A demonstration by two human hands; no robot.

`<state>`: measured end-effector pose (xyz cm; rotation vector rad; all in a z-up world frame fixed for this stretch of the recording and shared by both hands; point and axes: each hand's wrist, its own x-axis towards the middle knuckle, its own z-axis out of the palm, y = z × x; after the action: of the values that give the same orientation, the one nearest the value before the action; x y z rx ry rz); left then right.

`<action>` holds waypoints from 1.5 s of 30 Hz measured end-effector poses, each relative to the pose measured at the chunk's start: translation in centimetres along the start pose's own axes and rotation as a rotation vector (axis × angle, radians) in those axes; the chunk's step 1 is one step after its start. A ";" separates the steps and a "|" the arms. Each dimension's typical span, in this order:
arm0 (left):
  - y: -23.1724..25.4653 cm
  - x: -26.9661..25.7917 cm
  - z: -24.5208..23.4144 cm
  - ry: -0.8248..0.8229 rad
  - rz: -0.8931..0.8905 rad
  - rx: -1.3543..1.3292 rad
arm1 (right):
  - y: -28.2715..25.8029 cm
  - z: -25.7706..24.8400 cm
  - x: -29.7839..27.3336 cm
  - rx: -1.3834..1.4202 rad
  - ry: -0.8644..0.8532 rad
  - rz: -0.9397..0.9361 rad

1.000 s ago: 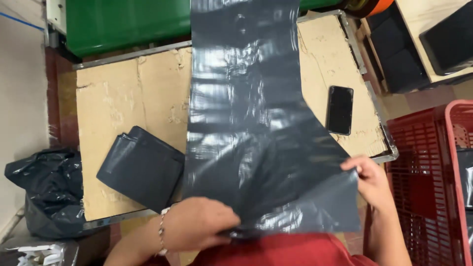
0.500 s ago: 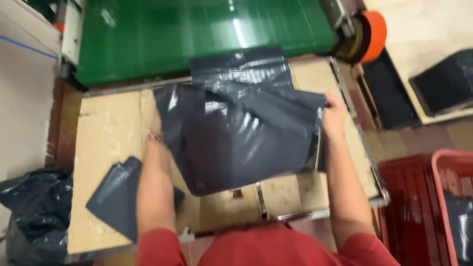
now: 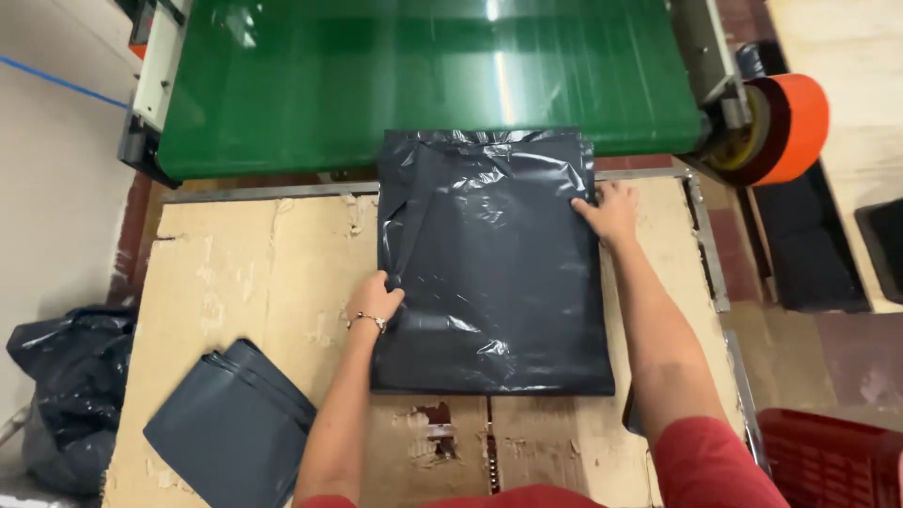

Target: Folding plastic bags and placing them into a basket

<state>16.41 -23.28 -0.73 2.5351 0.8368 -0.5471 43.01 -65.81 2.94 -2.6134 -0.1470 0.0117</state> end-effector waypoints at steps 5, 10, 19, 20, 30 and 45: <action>4.8 -1.6 1.0 0.442 0.202 0.175 | -3.3 -1.4 2.7 -0.201 -0.150 -0.019; 13.0 -4.8 3.4 0.695 0.882 0.157 | -2.3 1.1 6.7 -0.234 -0.279 0.044; 12.7 -0.2 6.3 0.514 0.862 -0.499 | -0.6 4.3 4.0 0.632 -0.082 0.039; 12.3 0.8 5.8 0.249 0.635 -0.974 | -1.2 2.8 1.6 0.579 -0.033 -0.047; -2.5 3.3 -0.9 -0.665 0.163 -1.987 | -1.3 -5.8 -25.4 0.246 0.026 -0.442; -6.5 -15.6 1.3 0.295 0.523 -0.134 | -2.1 -6.4 -34.4 -0.649 -0.036 -0.427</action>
<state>0.43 -26.40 4.02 2.5944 0.2573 0.0490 8.83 -70.89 8.90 -3.1580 -0.8423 -0.1643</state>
